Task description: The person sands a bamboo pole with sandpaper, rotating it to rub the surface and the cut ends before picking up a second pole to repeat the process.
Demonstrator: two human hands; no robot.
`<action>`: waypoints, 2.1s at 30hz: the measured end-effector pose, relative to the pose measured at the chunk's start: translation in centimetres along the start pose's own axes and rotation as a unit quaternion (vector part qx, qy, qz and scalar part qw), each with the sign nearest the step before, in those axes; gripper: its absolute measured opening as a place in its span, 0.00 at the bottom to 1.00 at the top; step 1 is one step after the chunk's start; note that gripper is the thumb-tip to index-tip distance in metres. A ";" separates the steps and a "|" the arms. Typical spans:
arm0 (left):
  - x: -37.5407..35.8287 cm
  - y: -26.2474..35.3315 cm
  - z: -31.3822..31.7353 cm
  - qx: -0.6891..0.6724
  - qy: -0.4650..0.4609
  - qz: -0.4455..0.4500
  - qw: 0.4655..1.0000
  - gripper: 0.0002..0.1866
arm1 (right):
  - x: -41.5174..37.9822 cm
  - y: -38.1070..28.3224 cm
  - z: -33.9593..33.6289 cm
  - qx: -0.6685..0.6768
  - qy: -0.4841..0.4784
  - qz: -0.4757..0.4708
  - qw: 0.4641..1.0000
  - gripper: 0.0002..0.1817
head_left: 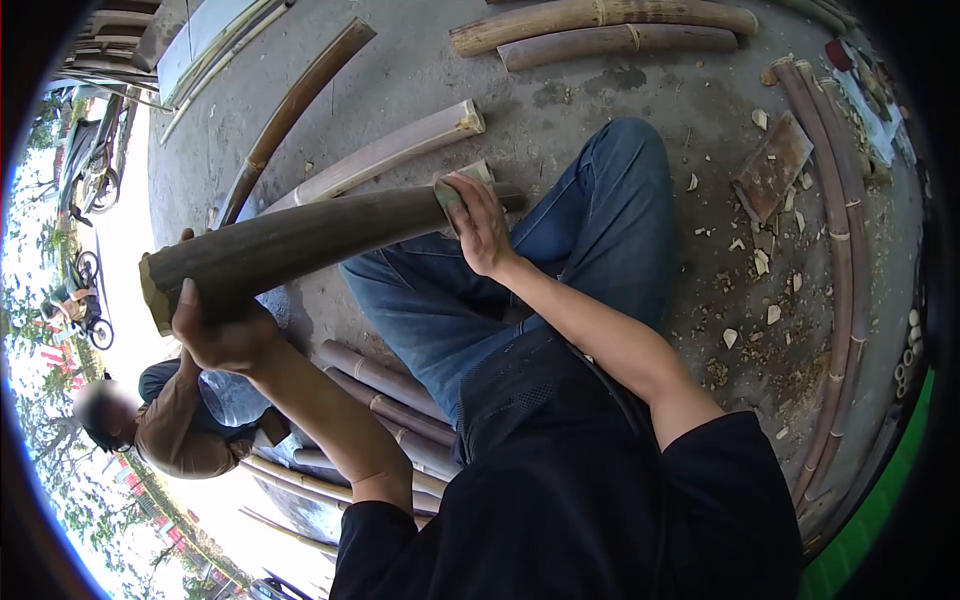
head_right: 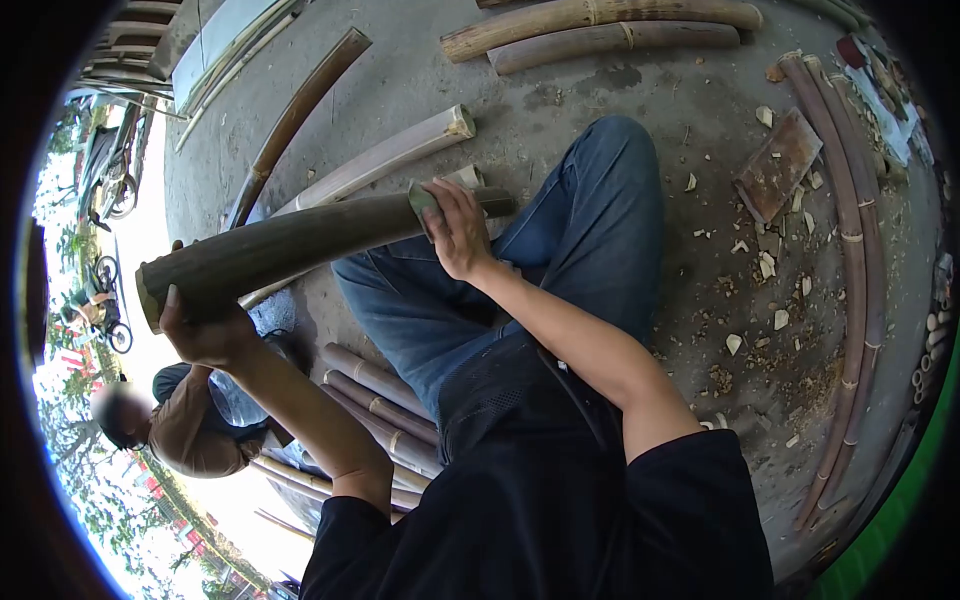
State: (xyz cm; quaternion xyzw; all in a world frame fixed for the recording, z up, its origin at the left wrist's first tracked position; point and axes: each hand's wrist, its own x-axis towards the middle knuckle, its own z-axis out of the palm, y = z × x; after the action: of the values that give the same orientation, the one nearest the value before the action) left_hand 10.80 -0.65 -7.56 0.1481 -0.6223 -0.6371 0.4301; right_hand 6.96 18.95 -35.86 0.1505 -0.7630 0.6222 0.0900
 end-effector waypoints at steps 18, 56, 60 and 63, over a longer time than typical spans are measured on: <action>0.9 -2.0 -6.8 -0.110 -0.015 -0.015 0.994 0.34 | -1.0 0.2 1.3 -0.045 -0.045 0.046 0.997 0.24; -1.5 -0.3 -0.1 -0.178 -0.097 -0.011 0.979 0.37 | -0.6 -4.3 -0.2 0.046 -0.091 0.042 0.994 0.32; -1.0 -2.7 1.9 -0.117 -0.206 0.031 0.971 0.47 | -0.7 -0.9 0.8 0.085 -0.037 0.001 0.996 0.30; -1.1 -3.3 1.7 -0.215 -0.271 0.032 0.938 0.49 | -2.5 2.0 2.0 -0.083 -0.072 0.139 0.984 0.28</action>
State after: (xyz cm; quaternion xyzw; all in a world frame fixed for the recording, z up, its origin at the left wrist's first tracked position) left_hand 9.00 0.83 -10.63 -0.1463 -0.5674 -0.7579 0.2868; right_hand 8.73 17.61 -38.91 0.0797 -0.8298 0.5510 -0.0400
